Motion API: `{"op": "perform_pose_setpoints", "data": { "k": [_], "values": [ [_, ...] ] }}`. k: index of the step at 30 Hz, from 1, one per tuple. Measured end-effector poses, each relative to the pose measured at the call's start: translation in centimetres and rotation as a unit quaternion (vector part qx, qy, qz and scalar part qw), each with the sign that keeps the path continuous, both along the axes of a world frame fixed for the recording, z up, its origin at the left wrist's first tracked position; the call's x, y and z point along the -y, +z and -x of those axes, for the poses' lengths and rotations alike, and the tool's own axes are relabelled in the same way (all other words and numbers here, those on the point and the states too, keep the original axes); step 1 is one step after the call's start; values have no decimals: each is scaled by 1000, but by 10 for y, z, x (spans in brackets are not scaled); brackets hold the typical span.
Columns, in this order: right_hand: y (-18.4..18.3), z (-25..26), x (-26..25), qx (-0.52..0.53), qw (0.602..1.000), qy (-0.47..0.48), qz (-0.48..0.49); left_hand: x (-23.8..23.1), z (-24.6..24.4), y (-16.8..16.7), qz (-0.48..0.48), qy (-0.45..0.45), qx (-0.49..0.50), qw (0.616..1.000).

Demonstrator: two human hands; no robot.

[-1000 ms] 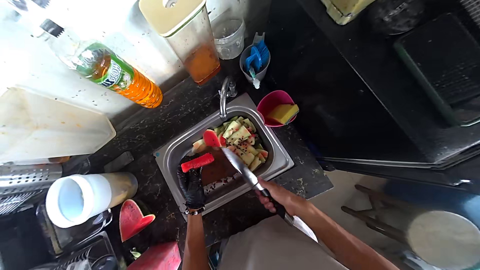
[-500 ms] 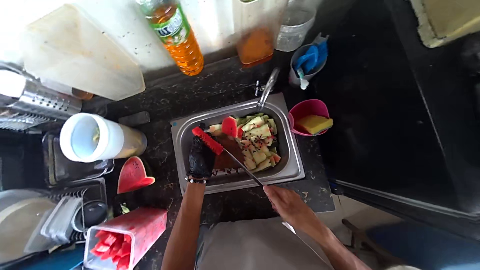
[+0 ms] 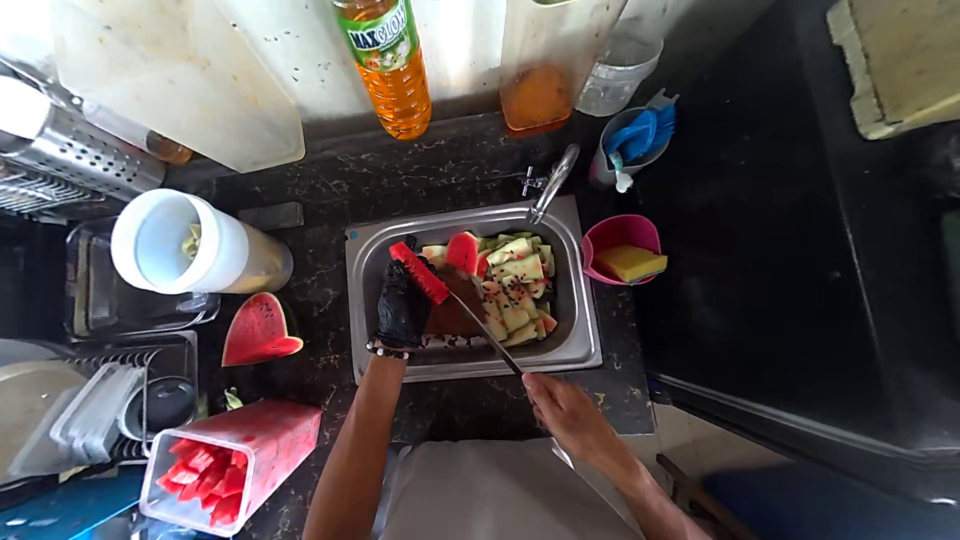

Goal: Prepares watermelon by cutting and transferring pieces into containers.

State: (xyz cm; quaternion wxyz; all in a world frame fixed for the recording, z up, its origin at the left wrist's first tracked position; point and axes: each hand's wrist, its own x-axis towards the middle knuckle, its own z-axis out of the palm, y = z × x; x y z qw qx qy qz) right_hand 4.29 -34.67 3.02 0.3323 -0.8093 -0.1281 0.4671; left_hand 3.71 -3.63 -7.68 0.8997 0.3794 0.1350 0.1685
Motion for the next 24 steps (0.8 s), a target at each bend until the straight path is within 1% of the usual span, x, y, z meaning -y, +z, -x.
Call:
{"op": "perform_pose_setpoints", "data": {
  "k": [1, 3, 4, 6, 8, 10, 12, 15, 17, 19, 21, 24],
  "values": [
    [-2, -1, 0, -2, 1000, 0, 2, 0, 3, 2, -6, -14, 8, 1000],
    [-6, -3, 0, -36, 999, -27, 15, 12, 2, 44, -1, 13, -78, 997],
    [-9, -3, 0, -59, 996, -58, 18, 16, 1, 56, 8, 19, -102, 995],
    [-16, -4, 1, -90, 988, -129, 2, 19, -3, 63, 35, 36, -113, 992],
    [-22, -8, 4, -92, 984, -154, -4, 20, -15, 65, 70, 80, -126, 986],
    [-20, -12, 7, -69, 990, -122, 28, 23, -18, 67, 92, 84, -141, 982],
    [-14, -10, 8, -11, 997, -74, 19, 25, -22, 70, 100, 91, -135, 982],
    [6, -7, 3, 31, 999, -23, 4, 28, -19, 70, 46, 85, -109, 989],
    [13, -6, -2, 18, 999, -27, -12, 25, -18, 72, 50, 79, -79, 992],
    [16, -7, -5, -33, 996, -60, -53, 23, -10, 76, 66, 51, -61, 995],
    [21, -7, -7, -73, 991, -73, -82, 21, -3, 78, 77, 39, -52, 995],
    [20, -5, -10, -97, 990, -64, -83, 19, 2, 75, 102, 21, -7, 994]
  ]
}}
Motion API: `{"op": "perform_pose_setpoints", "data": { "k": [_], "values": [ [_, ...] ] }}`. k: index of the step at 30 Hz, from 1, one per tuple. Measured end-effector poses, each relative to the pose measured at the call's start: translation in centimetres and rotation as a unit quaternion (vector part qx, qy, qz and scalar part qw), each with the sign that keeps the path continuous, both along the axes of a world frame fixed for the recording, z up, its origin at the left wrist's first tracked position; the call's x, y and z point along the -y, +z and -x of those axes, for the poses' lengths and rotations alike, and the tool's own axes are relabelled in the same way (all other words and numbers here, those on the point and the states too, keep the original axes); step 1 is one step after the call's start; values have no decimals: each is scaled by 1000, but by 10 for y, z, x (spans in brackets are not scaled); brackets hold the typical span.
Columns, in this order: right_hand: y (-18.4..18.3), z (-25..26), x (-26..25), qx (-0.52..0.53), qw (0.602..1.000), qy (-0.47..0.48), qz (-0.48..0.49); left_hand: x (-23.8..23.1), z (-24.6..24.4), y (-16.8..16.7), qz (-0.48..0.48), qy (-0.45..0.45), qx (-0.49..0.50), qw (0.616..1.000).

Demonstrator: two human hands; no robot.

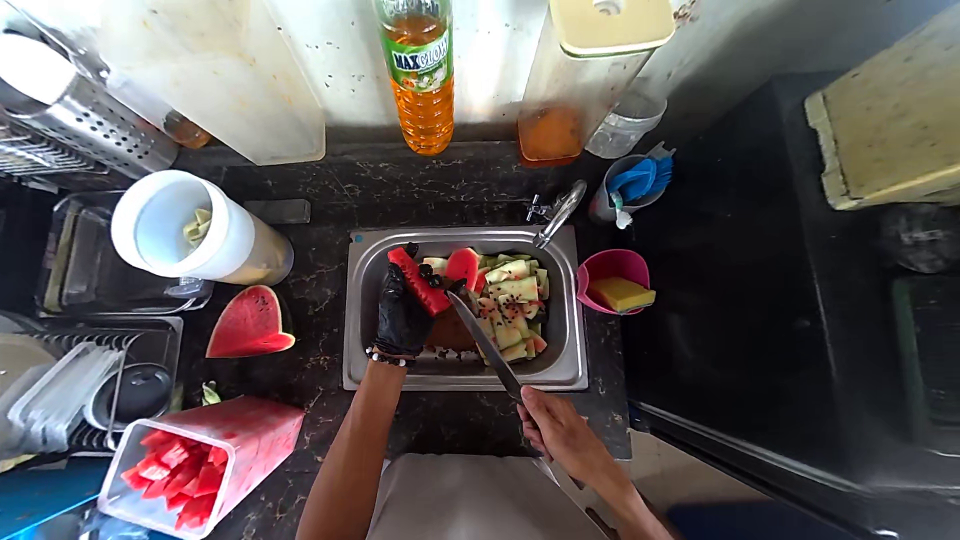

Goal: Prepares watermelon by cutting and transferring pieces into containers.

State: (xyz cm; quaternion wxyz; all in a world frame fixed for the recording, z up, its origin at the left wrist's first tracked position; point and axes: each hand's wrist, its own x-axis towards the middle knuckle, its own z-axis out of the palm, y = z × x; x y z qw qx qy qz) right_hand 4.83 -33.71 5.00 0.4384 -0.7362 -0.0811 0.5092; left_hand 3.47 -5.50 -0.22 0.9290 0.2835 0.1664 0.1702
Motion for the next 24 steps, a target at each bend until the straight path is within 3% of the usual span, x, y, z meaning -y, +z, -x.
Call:
{"op": "perform_pose_setpoints", "data": {
  "k": [5, 10, 13, 16, 19, 24],
  "values": [
    [-13, 2, 0, 20, 995, -22, 94, 1, -4, -6, 2, 16, 10, 1000],
    [-2, 5, -1, 17, 1000, -12, 7, 3, -8, -18, -27, 0, 45, 999],
    [-8, 6, -3, 40, 997, 25, 64, 6, -13, -17, -33, -4, 62, 998],
    [-17, 8, 0, 107, 982, 35, 149, 6, -18, -20, 13, 5, 69, 997],
    [-27, 9, 7, 175, 978, 6, 115, 6, -23, -14, 71, 4, 70, 995],
    [-5, 5, 5, 183, 978, 12, 103, 22, -32, 3, -112, 68, -66, 989]
  ]
}}
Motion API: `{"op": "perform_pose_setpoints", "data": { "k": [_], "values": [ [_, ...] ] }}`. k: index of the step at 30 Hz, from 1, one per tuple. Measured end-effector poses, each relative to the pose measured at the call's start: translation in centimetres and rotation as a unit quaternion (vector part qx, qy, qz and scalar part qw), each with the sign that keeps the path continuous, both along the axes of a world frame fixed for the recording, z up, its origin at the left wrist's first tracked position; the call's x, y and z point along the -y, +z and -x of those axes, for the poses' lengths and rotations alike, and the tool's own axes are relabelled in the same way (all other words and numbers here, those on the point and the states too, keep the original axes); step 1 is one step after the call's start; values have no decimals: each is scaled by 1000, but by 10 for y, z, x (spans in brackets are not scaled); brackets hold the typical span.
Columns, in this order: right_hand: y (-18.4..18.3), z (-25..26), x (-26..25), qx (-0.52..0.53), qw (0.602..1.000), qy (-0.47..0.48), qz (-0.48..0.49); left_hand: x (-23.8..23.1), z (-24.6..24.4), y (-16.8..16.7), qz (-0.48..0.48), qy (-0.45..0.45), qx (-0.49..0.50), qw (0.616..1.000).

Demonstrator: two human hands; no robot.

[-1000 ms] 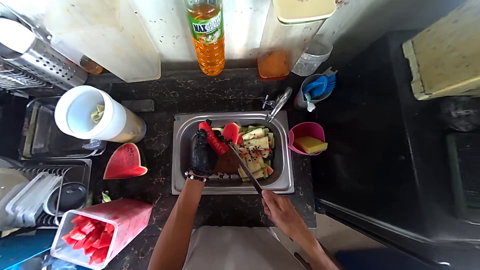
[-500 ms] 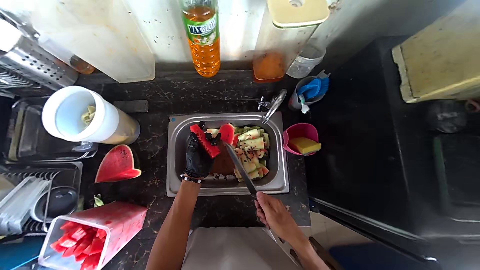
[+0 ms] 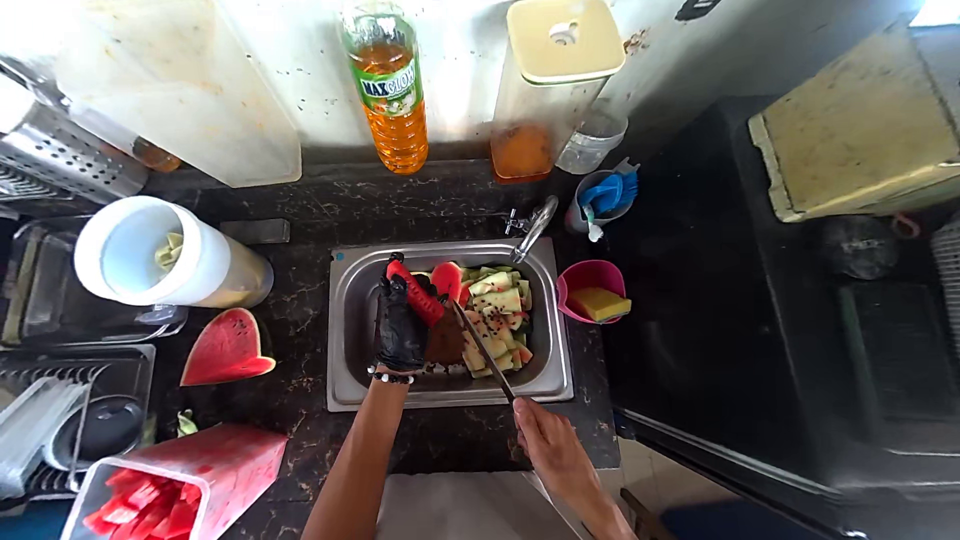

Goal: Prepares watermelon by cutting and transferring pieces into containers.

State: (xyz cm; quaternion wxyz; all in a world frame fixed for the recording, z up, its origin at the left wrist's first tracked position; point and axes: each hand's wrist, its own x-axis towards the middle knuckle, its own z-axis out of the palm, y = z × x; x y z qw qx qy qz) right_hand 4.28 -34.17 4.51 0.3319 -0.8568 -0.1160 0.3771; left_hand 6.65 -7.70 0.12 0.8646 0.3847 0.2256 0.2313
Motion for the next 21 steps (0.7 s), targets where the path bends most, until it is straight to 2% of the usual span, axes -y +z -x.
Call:
{"op": "perform_pose_setpoints", "data": {
  "k": [3, 6, 11, 17, 21],
  "values": [
    [13, -1, -3, 40, 998, 35, 38, 3, 7, 0, -101, -3, -21, 995],
    [16, -1, -5, 47, 996, 50, 57, 5, 11, 2, -142, -11, -26, 989],
    [28, 0, -8, 95, 984, 93, 119, 1, 15, -5, -266, -20, -19, 964],
    [46, 2, -21, 210, 946, 133, 208, -7, 9, -1, -297, -78, -10, 951],
    [34, 8, -26, 204, 955, 107, 187, -12, 9, -8, -241, -20, -17, 970]
  ]
}}
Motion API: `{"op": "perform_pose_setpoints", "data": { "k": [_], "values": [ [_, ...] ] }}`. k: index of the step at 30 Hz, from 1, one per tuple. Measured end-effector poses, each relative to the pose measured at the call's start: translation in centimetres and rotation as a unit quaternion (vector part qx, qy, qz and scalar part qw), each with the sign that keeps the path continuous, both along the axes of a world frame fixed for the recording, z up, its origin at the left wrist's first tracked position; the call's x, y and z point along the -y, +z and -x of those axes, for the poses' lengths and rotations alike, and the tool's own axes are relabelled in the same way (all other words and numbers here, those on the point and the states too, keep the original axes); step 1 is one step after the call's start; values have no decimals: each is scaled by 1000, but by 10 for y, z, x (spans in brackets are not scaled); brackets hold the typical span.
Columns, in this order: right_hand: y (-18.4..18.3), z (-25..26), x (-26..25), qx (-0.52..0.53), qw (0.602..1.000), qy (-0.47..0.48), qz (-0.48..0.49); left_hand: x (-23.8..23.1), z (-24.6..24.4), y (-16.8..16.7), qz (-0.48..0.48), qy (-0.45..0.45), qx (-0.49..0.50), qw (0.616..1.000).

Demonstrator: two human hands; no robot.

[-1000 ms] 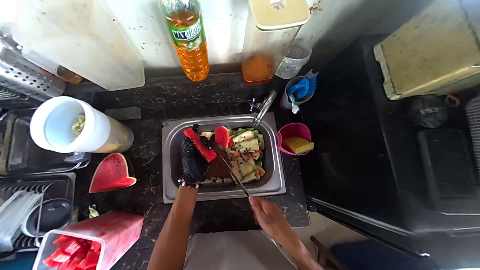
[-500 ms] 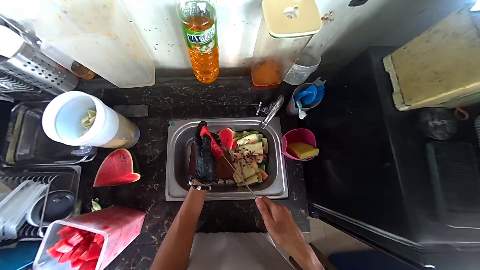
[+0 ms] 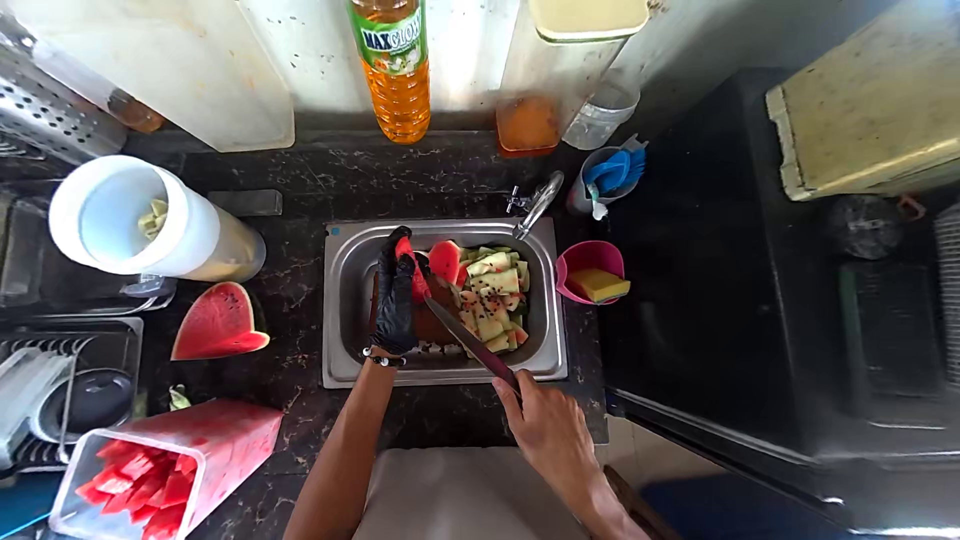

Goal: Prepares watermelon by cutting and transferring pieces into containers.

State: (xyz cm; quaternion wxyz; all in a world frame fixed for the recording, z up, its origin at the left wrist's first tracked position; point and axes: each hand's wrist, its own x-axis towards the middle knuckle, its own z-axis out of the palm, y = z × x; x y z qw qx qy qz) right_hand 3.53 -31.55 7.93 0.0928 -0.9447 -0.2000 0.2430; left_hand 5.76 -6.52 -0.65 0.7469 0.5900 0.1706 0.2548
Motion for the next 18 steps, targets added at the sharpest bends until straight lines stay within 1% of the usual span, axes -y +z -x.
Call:
{"op": "perform_pose_setpoints", "data": {
  "k": [2, 5, 6, 8, 10, 11, 13, 16, 17, 18],
  "values": [
    [-6, 4, -3, -32, 999, -18, -26, 4, 3, -2, 51, 29, 9, 998],
    [-19, 8, -2, -139, 983, -69, -93, 15, 7, -5, 127, 62, 30, 989],
    [-25, 9, -1, -193, 968, -95, -128, 18, 5, -4, 162, 78, 37, 983],
    [-40, 13, 1, -281, 921, -159, -219, 22, 3, 0, 236, 92, 36, 967],
    [-56, 14, 2, -322, 868, -233, -298, 28, -2, 15, 304, 113, -11, 946],
    [-63, 12, 5, -330, 860, -255, -293, 26, -1, 9, 317, 85, 0, 945],
    [-67, 2, 15, -337, 873, -257, -244, 24, -1, -3, 322, 37, 3, 946],
    [-56, -6, 26, -275, 920, -185, -210, 16, 0, -4, 328, 5, -63, 942],
    [-48, -9, 28, -256, 932, -158, -203, 15, 1, 0, 321, -2, -82, 944],
    [-39, -11, 28, -230, 946, -130, -185, 15, 3, 3, 292, -10, -100, 951]
  ]
}}
